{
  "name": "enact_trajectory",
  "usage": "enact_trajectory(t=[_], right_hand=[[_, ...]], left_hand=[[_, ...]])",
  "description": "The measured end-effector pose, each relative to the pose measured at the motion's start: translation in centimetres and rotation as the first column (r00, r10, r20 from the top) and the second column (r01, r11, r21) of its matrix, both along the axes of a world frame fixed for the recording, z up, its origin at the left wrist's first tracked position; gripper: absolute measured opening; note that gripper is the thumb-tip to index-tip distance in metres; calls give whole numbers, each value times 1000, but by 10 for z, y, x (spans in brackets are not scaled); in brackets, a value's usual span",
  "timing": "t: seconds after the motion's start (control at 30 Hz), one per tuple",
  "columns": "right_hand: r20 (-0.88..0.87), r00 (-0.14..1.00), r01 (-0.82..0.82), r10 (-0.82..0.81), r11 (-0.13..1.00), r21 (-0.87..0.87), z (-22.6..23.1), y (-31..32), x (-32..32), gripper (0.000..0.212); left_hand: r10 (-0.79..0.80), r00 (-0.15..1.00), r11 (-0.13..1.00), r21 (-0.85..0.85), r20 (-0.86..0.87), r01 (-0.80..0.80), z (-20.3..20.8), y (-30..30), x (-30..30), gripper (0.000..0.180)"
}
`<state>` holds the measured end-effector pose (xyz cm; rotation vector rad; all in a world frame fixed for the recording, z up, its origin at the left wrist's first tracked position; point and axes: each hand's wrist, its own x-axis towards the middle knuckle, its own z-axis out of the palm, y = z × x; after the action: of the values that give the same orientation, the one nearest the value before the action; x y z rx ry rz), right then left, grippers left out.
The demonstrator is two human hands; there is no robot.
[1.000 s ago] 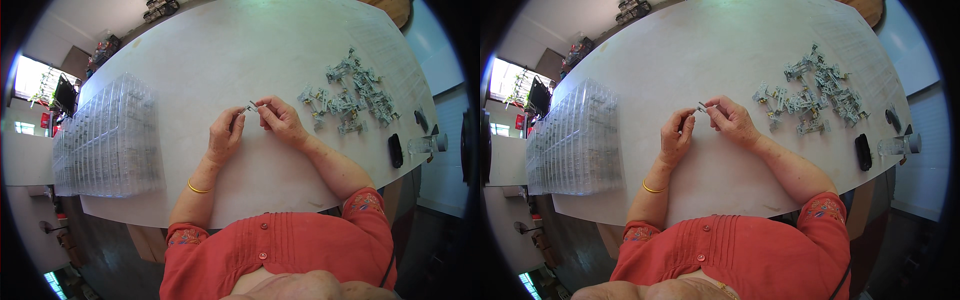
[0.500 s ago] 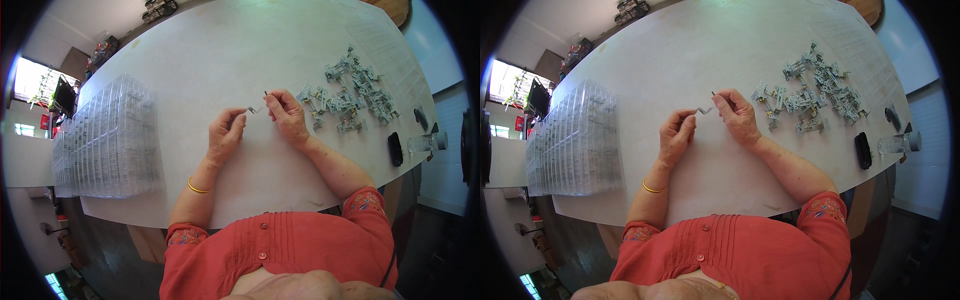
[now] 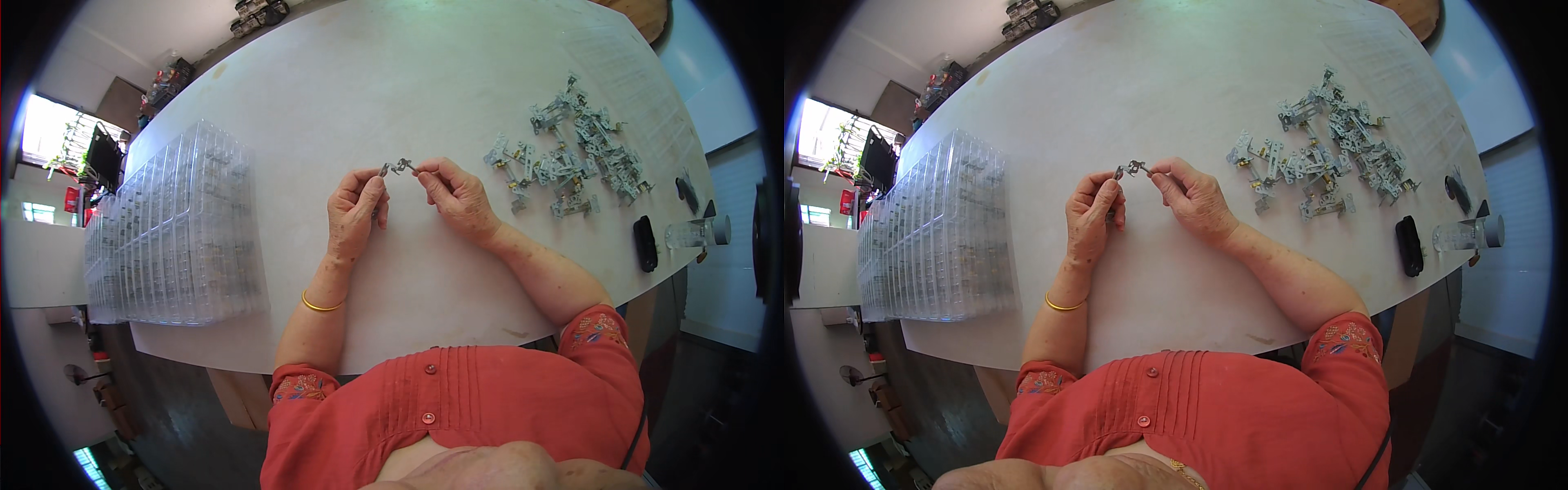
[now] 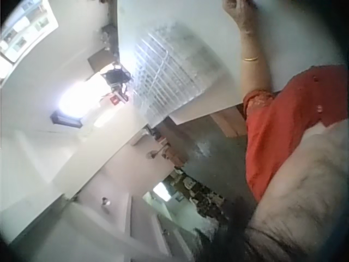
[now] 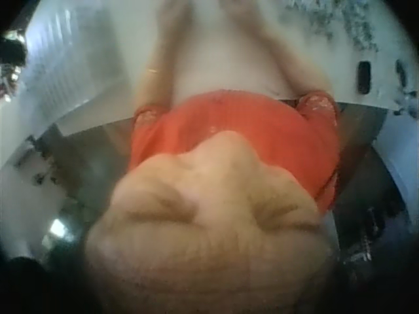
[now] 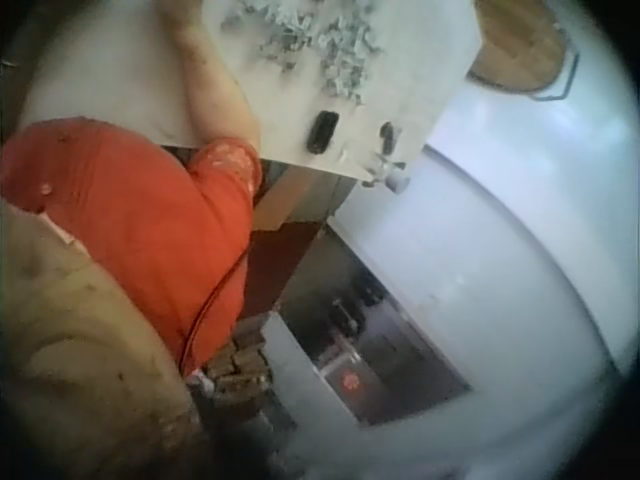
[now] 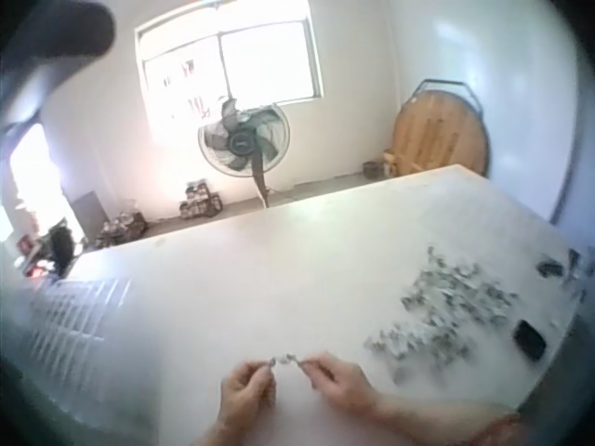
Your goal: The person assembles metal components by inserting small pins into metal brackets by hand and places the assembled pieces into the compartments of a plastic organizer tray.
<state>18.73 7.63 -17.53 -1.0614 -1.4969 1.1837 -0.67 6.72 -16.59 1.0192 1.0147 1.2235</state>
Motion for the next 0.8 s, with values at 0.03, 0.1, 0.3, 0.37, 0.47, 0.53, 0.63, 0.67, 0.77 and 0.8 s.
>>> enact_trajectory(t=[0.03,0.1,0.3,0.37,0.47,0.53,0.63,0.67,0.77,0.8], right_hand=[[9,1000,0,0,1000,-3,0,0,0,14],[18,1000,4,-4,1000,-13,1,0,1,13],[25,1000,13,-13,1000,-10,2,0,0,14],[17,1000,20,-20,1000,4,2,0,0,15],[38,999,16,-16,1000,-13,3,0,1,15],[39,999,17,-16,1000,-20,3,0,1,16],[63,998,-5,8,999,-45,4,1,2,16],[63,998,-5,8,999,-46,5,1,3,16],[-100,991,-114,94,970,-216,8,1,5,18],[-165,978,-171,130,948,-268,9,2,6,20]], left_hand=[[4,1000,1000,19,-31,-4,0,0,0,18],[8,998,999,38,-61,-6,0,0,1,18],[5,994,994,112,-111,8,-3,-1,-1,15],[4,986,987,160,-164,23,-4,0,-3,15],[20,983,981,195,-180,16,-3,0,-1,13],[15,974,978,206,-225,32,-4,-1,-1,13],[6,962,974,219,-275,57,-3,-3,1,12],[0,960,973,221,-280,64,-3,-3,2,12],[3,947,976,208,-321,67,-2,-3,1,12],[3,947,976,208,-321,68,-3,-3,1,12]])
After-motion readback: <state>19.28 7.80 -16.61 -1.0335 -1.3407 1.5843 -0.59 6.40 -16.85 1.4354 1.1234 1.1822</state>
